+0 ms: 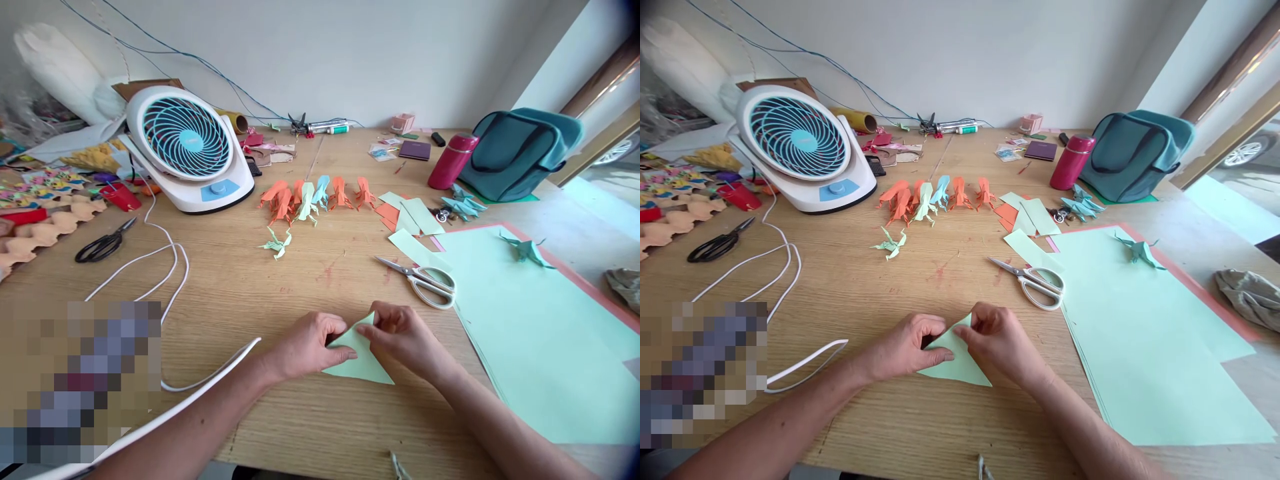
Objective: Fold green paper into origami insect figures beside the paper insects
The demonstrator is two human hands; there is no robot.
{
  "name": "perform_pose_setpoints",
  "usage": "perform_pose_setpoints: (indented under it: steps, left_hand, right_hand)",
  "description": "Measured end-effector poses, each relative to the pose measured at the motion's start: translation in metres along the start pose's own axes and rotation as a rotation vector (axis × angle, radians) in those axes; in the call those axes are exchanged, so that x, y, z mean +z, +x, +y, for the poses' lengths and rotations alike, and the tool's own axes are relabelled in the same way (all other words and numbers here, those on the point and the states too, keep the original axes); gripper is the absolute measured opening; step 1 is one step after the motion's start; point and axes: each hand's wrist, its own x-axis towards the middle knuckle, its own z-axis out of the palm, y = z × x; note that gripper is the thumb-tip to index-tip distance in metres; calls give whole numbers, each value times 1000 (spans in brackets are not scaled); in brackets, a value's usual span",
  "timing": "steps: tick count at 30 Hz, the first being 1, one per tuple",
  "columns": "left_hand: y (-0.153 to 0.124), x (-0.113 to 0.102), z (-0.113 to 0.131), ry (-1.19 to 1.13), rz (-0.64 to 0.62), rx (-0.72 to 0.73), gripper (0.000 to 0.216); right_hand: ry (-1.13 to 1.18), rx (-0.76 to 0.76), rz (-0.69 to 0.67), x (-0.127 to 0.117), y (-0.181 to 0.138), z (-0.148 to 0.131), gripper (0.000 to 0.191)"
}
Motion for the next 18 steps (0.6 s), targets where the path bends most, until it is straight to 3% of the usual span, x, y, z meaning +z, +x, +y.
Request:
perform_pose_setpoints:
  steps: [6,8,12,18]
  left_hand:
    - [0,-2,1,17,16,25,37]
    - [1,-4,-2,-74,20,4,32]
    - [4,-6,-6,-258,44,-23,28]
    - [7,-4,-7,-303,144,1,32]
  right_hand:
    - [206,-36,273,-23,8,4,41]
    - [143,-52,214,-25,6,3,39]
    - [-103,-77,-75,-14,0,0,34]
    - [-275,-185,-102,-1,-4,-1,33]
